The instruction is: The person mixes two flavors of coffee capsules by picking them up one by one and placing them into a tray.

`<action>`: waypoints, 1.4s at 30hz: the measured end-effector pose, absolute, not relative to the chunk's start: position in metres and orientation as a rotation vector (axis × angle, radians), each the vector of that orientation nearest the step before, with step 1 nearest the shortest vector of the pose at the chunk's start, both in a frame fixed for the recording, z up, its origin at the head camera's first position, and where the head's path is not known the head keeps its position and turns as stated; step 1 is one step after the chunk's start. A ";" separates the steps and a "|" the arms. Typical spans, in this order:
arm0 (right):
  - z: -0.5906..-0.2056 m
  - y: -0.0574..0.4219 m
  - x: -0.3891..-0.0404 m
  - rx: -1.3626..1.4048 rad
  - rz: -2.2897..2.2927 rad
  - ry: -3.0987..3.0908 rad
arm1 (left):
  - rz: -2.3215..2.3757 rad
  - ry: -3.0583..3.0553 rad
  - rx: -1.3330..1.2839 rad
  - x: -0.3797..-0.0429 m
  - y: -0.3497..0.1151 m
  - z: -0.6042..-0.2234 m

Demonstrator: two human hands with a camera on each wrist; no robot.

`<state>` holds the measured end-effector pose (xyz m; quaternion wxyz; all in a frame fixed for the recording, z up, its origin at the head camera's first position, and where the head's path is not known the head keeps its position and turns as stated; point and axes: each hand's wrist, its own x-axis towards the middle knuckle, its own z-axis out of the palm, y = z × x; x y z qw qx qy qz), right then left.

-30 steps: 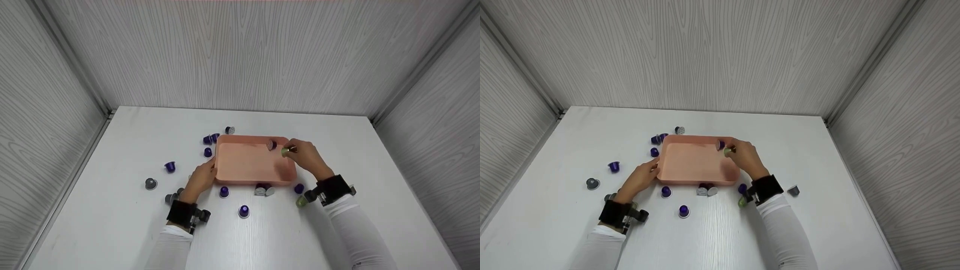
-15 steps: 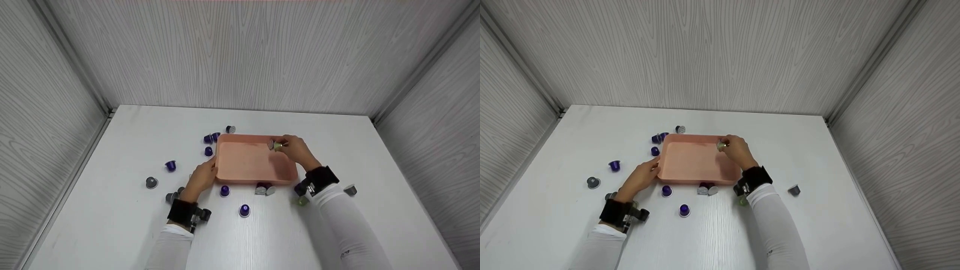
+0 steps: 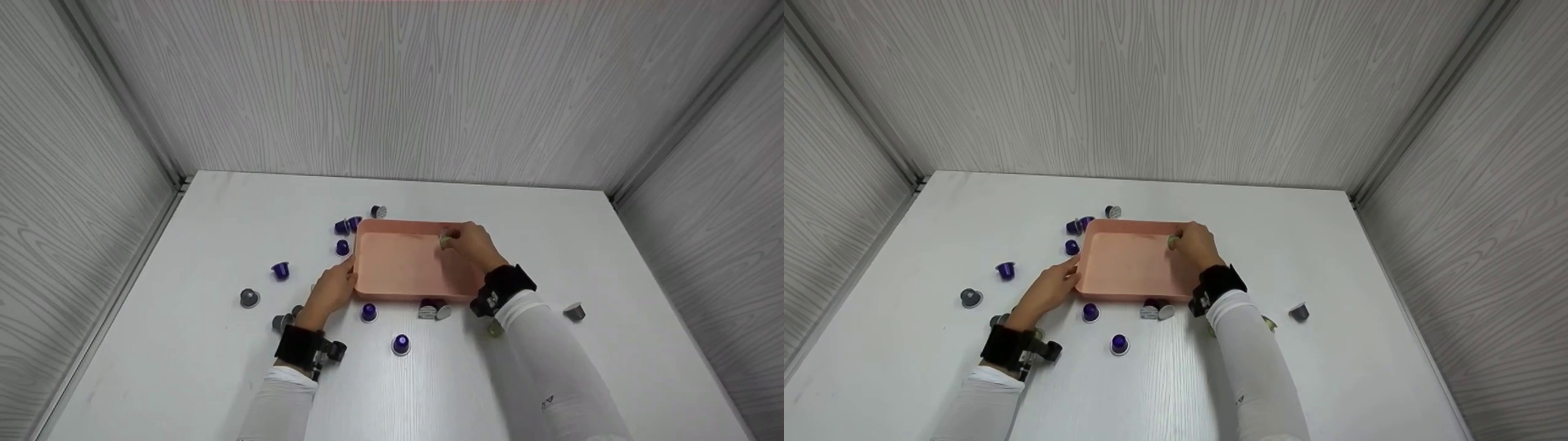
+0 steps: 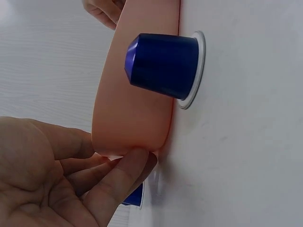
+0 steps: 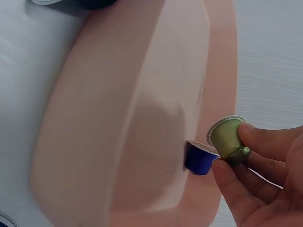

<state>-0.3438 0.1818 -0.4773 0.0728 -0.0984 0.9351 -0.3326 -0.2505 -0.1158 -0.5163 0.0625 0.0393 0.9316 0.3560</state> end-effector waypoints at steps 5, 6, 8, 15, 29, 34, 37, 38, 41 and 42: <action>-0.486 0.181 -0.342 -0.253 -1.053 2.785 | 1.085 2.811 0.109 -0.250 -0.115 -0.517; -0.486 0.180 -0.341 -0.254 -1.070 2.775 | 1.087 2.813 0.110 -0.249 -0.115 -0.517; -0.488 0.180 -0.341 -0.263 -1.090 2.762 | 1.093 2.813 0.106 -0.249 -0.115 -0.518; -0.489 0.180 -0.344 -0.280 -0.974 2.804 | 1.095 2.825 0.133 -0.248 -0.115 -0.518; -0.476 0.186 -0.348 -0.407 -0.640 2.883 | 1.086 2.842 0.151 -0.248 -0.116 -0.515; -0.470 0.189 -0.345 -0.434 -0.591 2.892 | 1.082 2.836 0.152 -0.249 -0.116 -0.514; -0.466 0.192 -0.342 -0.460 -0.608 2.903 | 1.084 2.841 0.157 -0.249 -0.116 -0.515; -0.465 0.193 -0.341 -0.476 -0.614 2.907 | 1.083 2.842 0.154 -0.249 -0.116 -0.515; -0.462 0.198 -0.337 -0.533 -0.624 2.909 | 1.078 2.835 0.143 -0.249 -0.116 -0.515; -0.461 0.200 -0.335 -0.566 -0.614 2.911 | 1.079 2.832 0.143 -0.249 -0.116 -0.516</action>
